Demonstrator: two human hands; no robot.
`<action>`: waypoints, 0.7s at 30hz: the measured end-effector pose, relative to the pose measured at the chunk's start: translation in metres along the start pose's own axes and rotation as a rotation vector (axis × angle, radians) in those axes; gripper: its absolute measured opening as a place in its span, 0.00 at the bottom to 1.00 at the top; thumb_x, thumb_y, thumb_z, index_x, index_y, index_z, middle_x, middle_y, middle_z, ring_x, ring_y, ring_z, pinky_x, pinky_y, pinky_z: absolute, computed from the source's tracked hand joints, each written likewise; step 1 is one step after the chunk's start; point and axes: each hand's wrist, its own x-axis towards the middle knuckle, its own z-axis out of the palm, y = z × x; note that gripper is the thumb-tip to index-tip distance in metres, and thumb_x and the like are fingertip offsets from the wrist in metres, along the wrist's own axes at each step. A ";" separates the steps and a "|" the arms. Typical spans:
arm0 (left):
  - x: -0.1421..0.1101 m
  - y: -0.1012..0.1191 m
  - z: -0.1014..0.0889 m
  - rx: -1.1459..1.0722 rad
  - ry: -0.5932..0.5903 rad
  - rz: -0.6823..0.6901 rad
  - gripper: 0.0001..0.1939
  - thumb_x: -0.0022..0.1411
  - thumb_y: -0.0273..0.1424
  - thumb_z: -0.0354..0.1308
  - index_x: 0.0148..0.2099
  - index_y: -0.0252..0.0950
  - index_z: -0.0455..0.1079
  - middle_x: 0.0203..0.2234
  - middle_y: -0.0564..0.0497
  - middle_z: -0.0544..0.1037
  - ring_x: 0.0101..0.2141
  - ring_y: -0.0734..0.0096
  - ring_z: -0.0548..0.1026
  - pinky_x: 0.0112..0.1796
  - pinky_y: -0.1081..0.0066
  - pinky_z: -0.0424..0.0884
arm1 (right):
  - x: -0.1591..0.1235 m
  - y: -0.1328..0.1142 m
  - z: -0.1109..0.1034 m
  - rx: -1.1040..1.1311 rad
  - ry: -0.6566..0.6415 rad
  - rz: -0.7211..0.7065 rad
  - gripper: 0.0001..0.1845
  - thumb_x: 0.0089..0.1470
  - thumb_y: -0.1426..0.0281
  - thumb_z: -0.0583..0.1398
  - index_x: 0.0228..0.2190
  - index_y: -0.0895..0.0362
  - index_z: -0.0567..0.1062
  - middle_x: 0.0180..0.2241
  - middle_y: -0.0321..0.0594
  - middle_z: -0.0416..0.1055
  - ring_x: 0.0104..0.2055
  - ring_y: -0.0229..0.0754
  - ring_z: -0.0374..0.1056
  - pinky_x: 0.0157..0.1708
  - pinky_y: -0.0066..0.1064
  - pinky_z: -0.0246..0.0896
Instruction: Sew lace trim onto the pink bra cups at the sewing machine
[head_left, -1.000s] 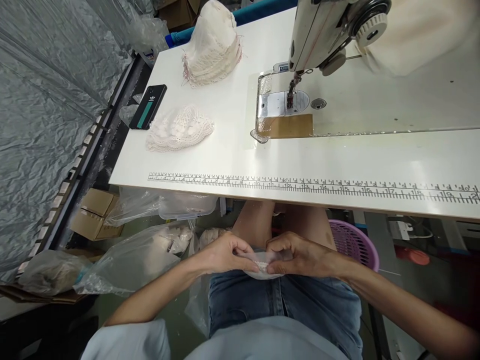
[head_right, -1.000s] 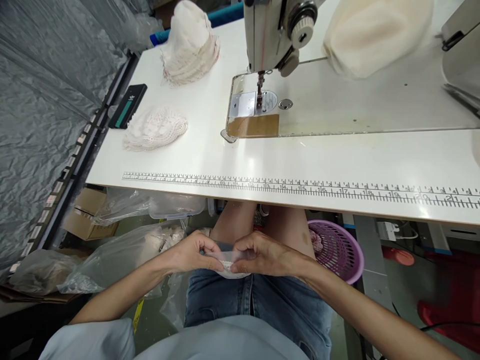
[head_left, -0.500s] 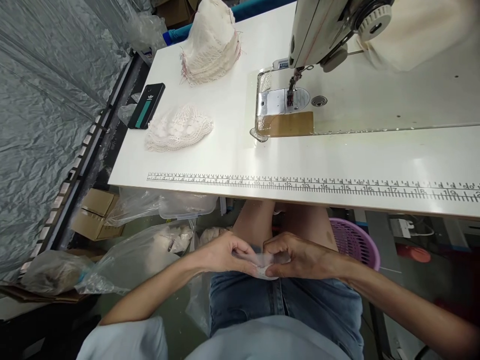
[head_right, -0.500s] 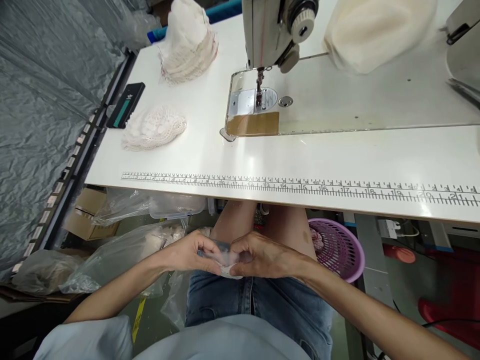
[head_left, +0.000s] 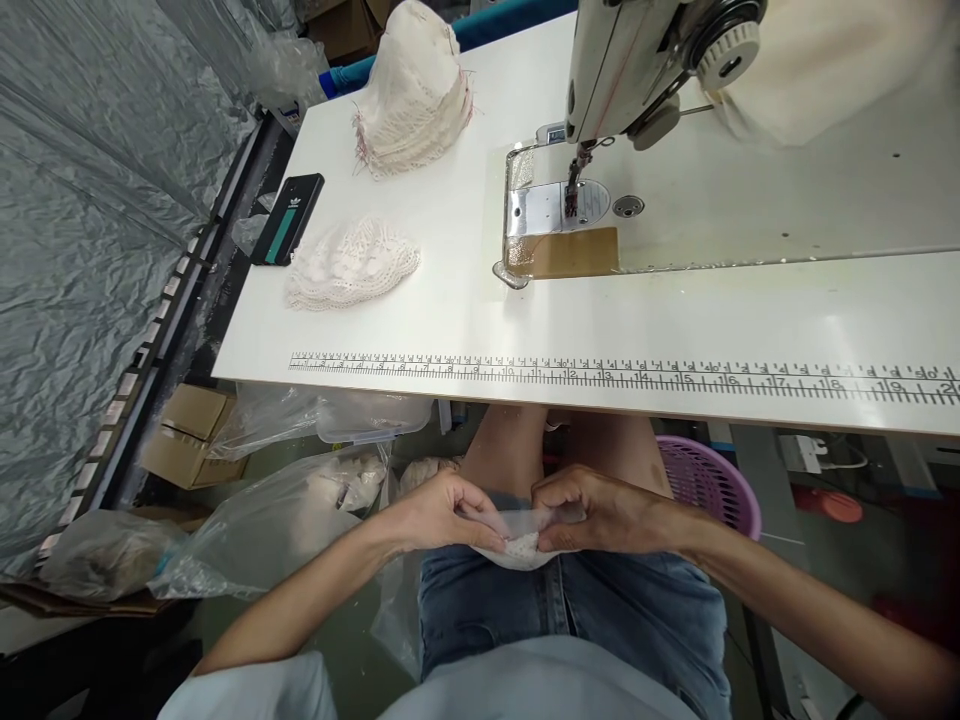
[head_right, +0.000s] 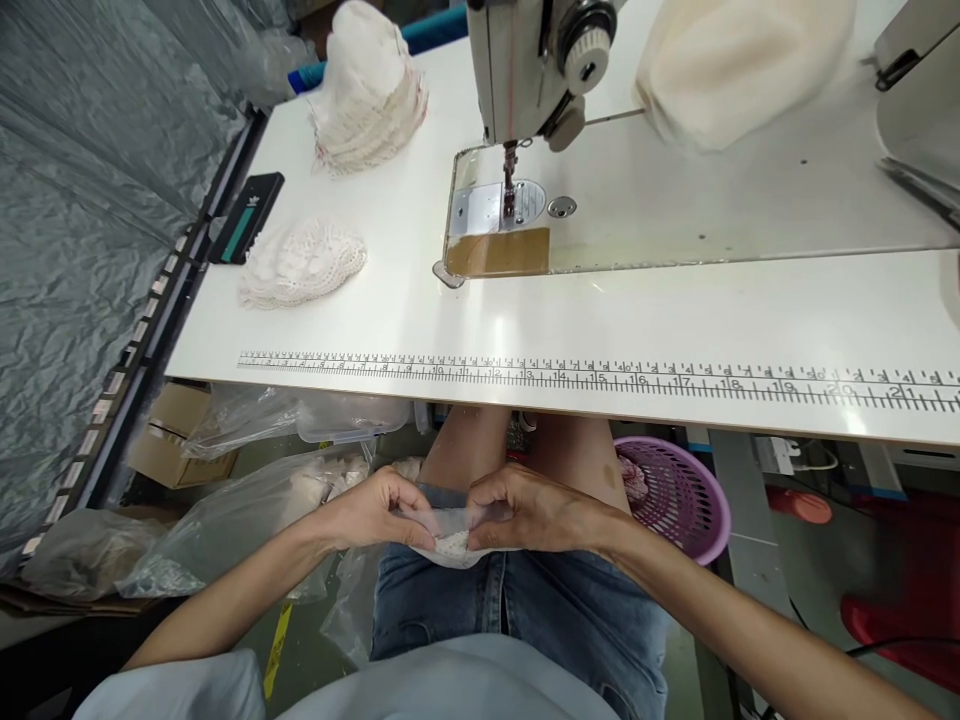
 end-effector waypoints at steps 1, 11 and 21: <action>0.000 0.000 0.000 -0.004 0.003 -0.004 0.11 0.44 0.33 0.68 0.33 0.34 0.78 0.26 0.50 0.80 0.28 0.72 0.75 0.33 0.75 0.70 | 0.000 0.000 0.000 -0.005 0.004 -0.008 0.13 0.51 0.63 0.60 0.26 0.61 0.74 0.23 0.33 0.64 0.24 0.32 0.58 0.23 0.24 0.50; -0.002 0.002 0.002 -0.014 0.033 -0.028 0.10 0.43 0.32 0.68 0.31 0.34 0.78 0.23 0.52 0.78 0.25 0.76 0.72 0.29 0.78 0.67 | -0.002 0.000 -0.001 -0.002 0.010 0.023 0.12 0.49 0.64 0.62 0.27 0.62 0.74 0.24 0.34 0.65 0.24 0.32 0.57 0.23 0.23 0.49; -0.002 0.004 0.006 -0.009 0.109 -0.069 0.13 0.40 0.36 0.69 0.29 0.33 0.78 0.19 0.53 0.75 0.21 0.80 0.67 0.24 0.80 0.60 | -0.001 -0.002 0.002 -0.055 0.052 0.007 0.13 0.47 0.62 0.62 0.27 0.61 0.74 0.23 0.33 0.66 0.25 0.34 0.59 0.23 0.24 0.50</action>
